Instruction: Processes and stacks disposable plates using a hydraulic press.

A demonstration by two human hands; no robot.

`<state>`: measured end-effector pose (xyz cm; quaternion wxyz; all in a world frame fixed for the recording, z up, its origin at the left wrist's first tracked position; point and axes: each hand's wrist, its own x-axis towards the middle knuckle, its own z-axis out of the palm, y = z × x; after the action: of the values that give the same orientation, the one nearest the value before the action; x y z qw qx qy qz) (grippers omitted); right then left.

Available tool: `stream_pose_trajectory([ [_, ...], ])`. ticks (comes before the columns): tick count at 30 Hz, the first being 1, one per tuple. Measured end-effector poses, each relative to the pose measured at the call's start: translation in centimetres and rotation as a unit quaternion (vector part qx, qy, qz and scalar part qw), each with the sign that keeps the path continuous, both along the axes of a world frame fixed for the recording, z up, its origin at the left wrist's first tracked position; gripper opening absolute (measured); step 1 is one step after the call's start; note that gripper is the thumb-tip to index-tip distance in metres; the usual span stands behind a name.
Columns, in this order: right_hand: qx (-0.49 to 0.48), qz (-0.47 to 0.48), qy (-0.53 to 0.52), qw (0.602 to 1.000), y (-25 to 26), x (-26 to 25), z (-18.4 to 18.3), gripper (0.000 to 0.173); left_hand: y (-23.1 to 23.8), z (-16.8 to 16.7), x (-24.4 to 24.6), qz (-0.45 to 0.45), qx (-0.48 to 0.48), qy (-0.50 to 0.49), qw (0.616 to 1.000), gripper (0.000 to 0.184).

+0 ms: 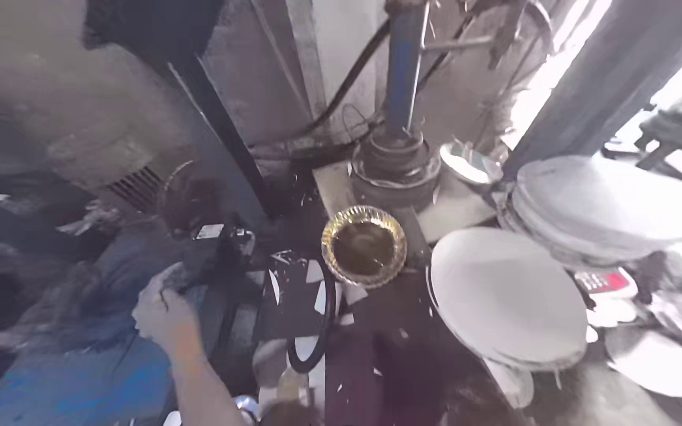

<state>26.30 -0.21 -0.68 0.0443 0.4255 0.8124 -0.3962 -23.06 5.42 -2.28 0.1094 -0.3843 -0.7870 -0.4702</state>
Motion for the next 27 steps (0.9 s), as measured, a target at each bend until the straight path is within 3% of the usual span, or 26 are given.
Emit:
stream_pose_trajectory([
  [2,-0.071,-0.140,-0.171,0.973,2.2,-0.6,0.4,0.052,0.0,0.3,-0.3,-0.027,-0.003,0.023,0.999,0.041],
  [5,-0.022,-0.243,-0.118,0.963,2.3,2.8,-6.0,0.047,-0.6,0.5,-0.6,-0.036,-0.031,0.019,0.999,0.043],
  [7,-0.039,-0.248,-0.001,0.968,2.3,4.4,-8.9,0.047,-0.5,0.7,-0.5,-0.050,-0.027,0.015,0.998,0.044],
  [10,-0.046,-0.283,0.135,0.949,2.6,3.6,-9.5,0.047,-0.2,0.4,-0.9,-0.065,0.006,-0.005,0.998,0.042],
  [12,-0.040,-0.309,0.128,0.942,3.5,2.1,-7.9,0.036,0.1,0.2,-1.0,-0.052,0.015,-0.011,0.998,0.041],
  [15,0.012,-0.290,0.032,0.957,4.4,-0.1,-5.7,0.043,0.2,-0.2,-1.4,-0.034,-0.008,-0.008,0.999,0.041],
  [17,0.046,-0.305,0.088,0.947,3.9,-0.4,-6.3,0.042,0.4,-0.5,-1.7,-0.027,-0.005,-0.015,1.000,0.040],
  [20,-0.010,-0.351,0.109,0.930,3.8,-2.1,-5.4,0.038,0.1,0.4,-0.9,-0.026,-0.019,-0.031,0.999,0.041],
  [22,0.052,-0.349,0.104,0.930,4.6,-2.4,-7.0,0.038,0.2,1.5,0.0,-0.013,-0.047,-0.050,0.998,0.040],
  [24,0.076,-0.334,0.102,0.934,4.5,-1.4,-7.6,0.040,0.5,2.0,0.2,0.029,-0.105,0.010,0.994,0.041],
  [25,0.045,-0.323,0.105,0.939,4.0,-0.7,-7.4,0.041,1.0,0.6,-0.7,0.057,-0.061,0.104,0.991,0.044],
  [27,0.048,-0.281,0.148,0.947,2.5,0.7,-8.1,0.039,0.9,2.4,1.7,0.054,-0.082,0.108,0.989,0.059],
])
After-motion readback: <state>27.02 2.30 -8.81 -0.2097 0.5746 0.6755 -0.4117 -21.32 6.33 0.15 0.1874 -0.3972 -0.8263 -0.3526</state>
